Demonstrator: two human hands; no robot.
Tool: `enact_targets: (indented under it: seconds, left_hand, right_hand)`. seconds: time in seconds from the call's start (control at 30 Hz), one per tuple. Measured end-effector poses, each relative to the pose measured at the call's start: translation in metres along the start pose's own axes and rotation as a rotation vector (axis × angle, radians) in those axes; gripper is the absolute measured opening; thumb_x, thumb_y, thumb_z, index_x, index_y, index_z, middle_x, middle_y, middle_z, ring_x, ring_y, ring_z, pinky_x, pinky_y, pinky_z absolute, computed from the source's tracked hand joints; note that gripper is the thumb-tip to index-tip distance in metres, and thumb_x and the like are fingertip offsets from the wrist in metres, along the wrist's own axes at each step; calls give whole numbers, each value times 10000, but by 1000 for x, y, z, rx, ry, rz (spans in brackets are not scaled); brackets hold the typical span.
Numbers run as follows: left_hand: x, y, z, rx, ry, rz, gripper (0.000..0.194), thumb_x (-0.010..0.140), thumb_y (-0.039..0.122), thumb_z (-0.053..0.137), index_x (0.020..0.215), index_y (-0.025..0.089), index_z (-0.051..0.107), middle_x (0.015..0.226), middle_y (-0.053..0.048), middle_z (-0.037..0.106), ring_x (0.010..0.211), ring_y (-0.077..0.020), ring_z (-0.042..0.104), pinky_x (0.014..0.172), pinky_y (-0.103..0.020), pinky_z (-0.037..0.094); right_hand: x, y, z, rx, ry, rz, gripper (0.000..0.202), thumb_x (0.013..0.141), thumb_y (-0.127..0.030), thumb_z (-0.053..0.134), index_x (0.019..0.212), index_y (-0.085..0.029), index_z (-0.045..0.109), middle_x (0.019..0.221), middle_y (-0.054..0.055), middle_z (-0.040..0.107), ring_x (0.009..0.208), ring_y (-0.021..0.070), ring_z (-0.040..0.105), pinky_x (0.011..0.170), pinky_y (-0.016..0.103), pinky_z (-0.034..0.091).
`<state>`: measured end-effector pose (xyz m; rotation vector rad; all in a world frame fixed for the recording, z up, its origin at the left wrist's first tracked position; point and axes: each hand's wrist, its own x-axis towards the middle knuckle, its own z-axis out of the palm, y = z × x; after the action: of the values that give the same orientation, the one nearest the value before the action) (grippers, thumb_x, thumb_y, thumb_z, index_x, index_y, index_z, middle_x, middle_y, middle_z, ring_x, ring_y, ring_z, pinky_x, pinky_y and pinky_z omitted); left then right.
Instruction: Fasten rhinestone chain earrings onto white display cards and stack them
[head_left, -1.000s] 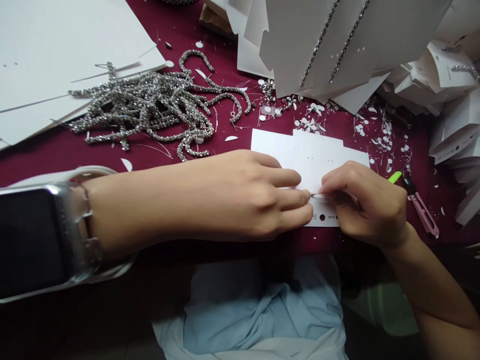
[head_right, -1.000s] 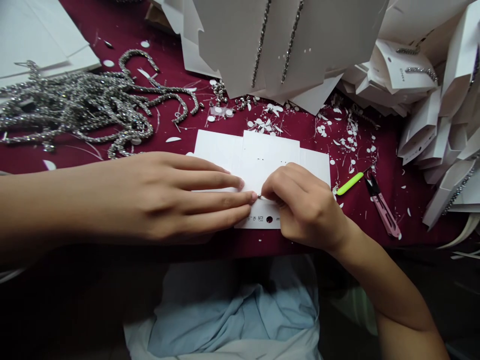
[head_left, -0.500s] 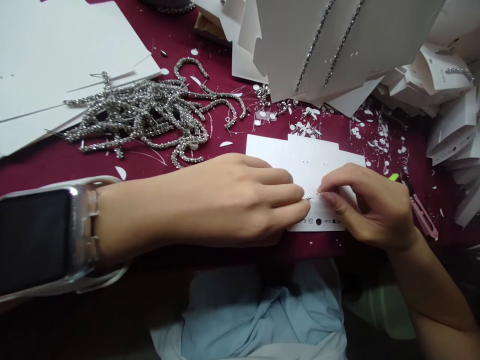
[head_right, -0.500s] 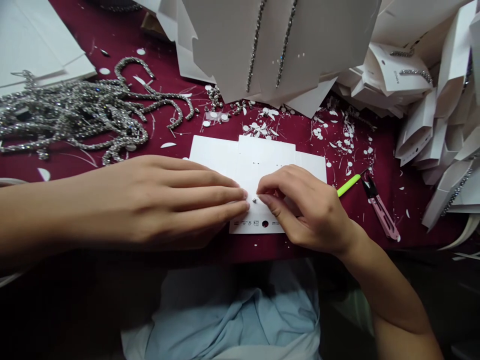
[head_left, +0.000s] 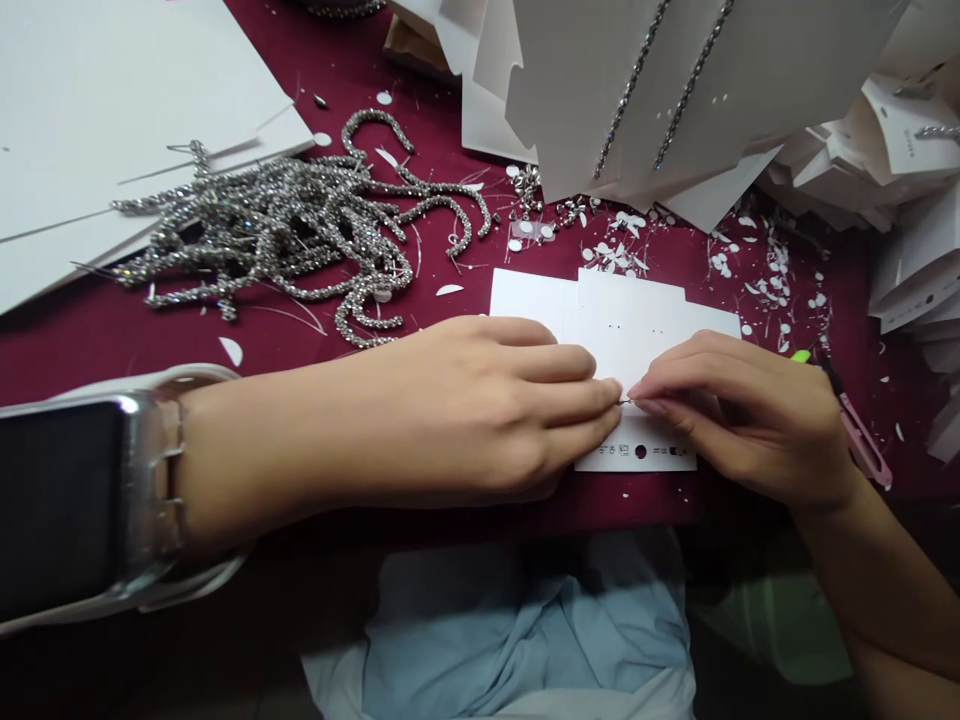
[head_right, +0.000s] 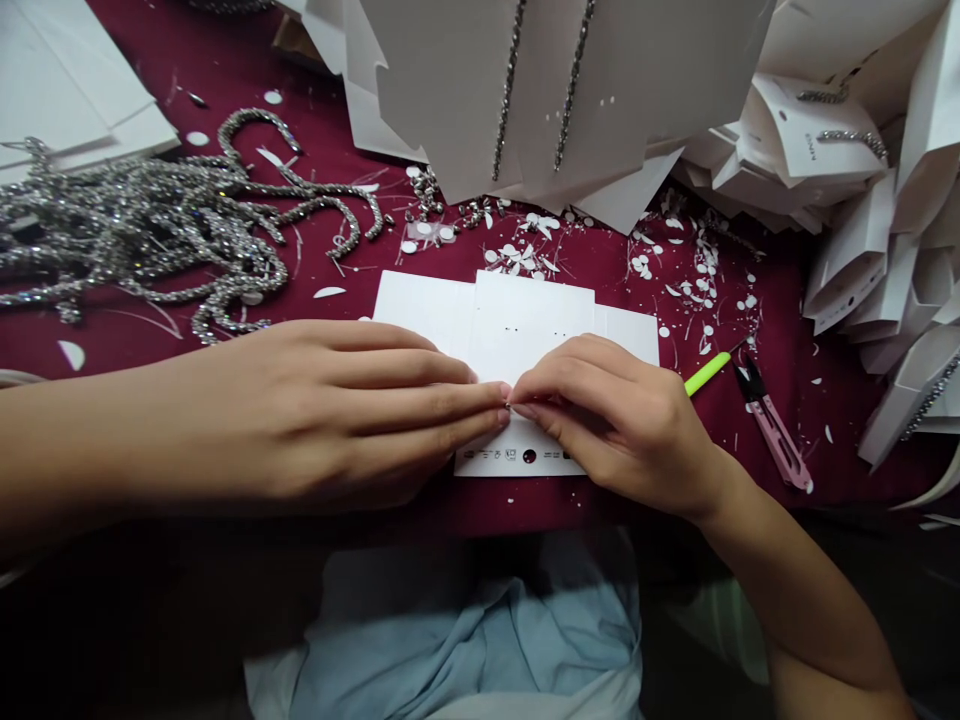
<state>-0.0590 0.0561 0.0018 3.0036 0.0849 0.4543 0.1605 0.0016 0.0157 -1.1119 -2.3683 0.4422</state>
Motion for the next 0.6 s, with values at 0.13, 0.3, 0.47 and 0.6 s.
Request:
enact_targets:
  seconds: [0.13, 0.3, 0.47, 0.6]
  left_hand:
    - [-1, 0, 1, -23, -16, -21, 317, 927, 223, 314, 1131, 235, 557, 1101, -13, 625, 965, -150, 554, 872, -290, 423]
    - [-1, -1, 2, -71, -49, -51, 323, 932, 226, 291, 1120, 251, 552, 1107, 11, 622, 971, -144, 538, 887, -277, 396]
    - [1, -1, 1, -73, -20, -32, 322, 932, 214, 305, 1105, 244, 576, 1065, 4, 636, 952, -148, 551, 864, -282, 412]
    - [2, -1, 0, -102, -44, -40, 344, 932, 207, 294, 1083, 260, 599, 1076, 4, 636, 963, -148, 555, 862, -288, 425]
  right_hand:
    - [-1, 0, 0, -33, 9, -11, 135, 756, -63, 582, 830, -175, 605, 730, 17, 629, 701, 119, 589, 620, 246, 510]
    - [-3, 1, -1, -100, 29, -57, 151, 747, -69, 598, 836, -191, 590, 716, 0, 627, 675, 118, 584, 618, 253, 507]
    - [-4, 2, -1, -190, 50, -133, 168, 733, -73, 626, 856, -177, 578, 744, 11, 629, 686, 117, 576, 642, 252, 500]
    - [-5, 2, 0, -235, 26, -156, 153, 746, -79, 615, 863, -172, 579, 762, 18, 625, 703, 118, 574, 650, 252, 498]
